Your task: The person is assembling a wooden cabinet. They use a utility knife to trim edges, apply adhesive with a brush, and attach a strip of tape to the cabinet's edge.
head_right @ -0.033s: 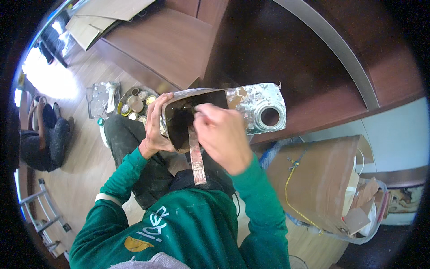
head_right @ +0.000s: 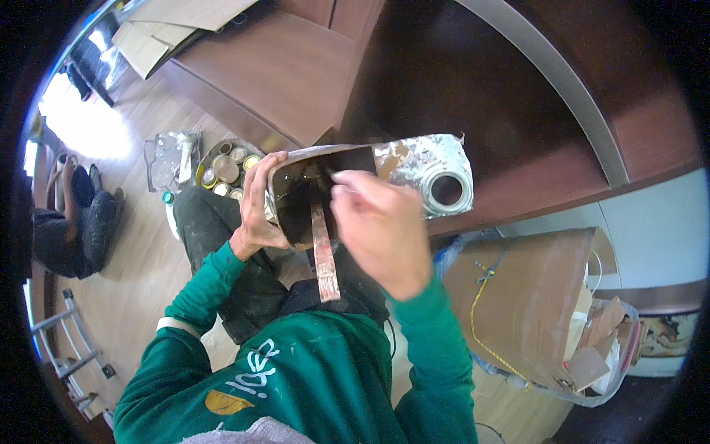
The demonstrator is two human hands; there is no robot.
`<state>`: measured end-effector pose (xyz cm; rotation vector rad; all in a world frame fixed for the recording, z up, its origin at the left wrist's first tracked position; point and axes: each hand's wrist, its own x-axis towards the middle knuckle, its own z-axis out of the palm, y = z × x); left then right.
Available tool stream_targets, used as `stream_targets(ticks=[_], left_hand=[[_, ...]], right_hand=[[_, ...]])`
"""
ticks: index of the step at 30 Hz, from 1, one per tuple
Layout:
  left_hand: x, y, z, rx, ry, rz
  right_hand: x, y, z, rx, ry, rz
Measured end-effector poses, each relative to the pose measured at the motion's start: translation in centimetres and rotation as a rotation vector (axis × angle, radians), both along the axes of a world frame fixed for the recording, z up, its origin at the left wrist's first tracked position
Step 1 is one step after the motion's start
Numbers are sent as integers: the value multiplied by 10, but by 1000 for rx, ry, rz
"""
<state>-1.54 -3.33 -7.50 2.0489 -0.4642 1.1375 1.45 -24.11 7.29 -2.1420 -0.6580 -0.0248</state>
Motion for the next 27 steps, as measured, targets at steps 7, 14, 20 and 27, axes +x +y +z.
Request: stream_targets(ticks=[7,14,20,27], left_hand=[[1,27,1,-21,50,98],[-1,36,11,-3,-4,180],[1,45,15,-1,-29,238],[2,51,20,-5,-27,280]], right_hand=[[-31,-57,24,500,159,-197],[-56,-86,25,604,77,-199],[-69,-96,19,488,156,-279],[-77,-103,19,526,43,-210]])
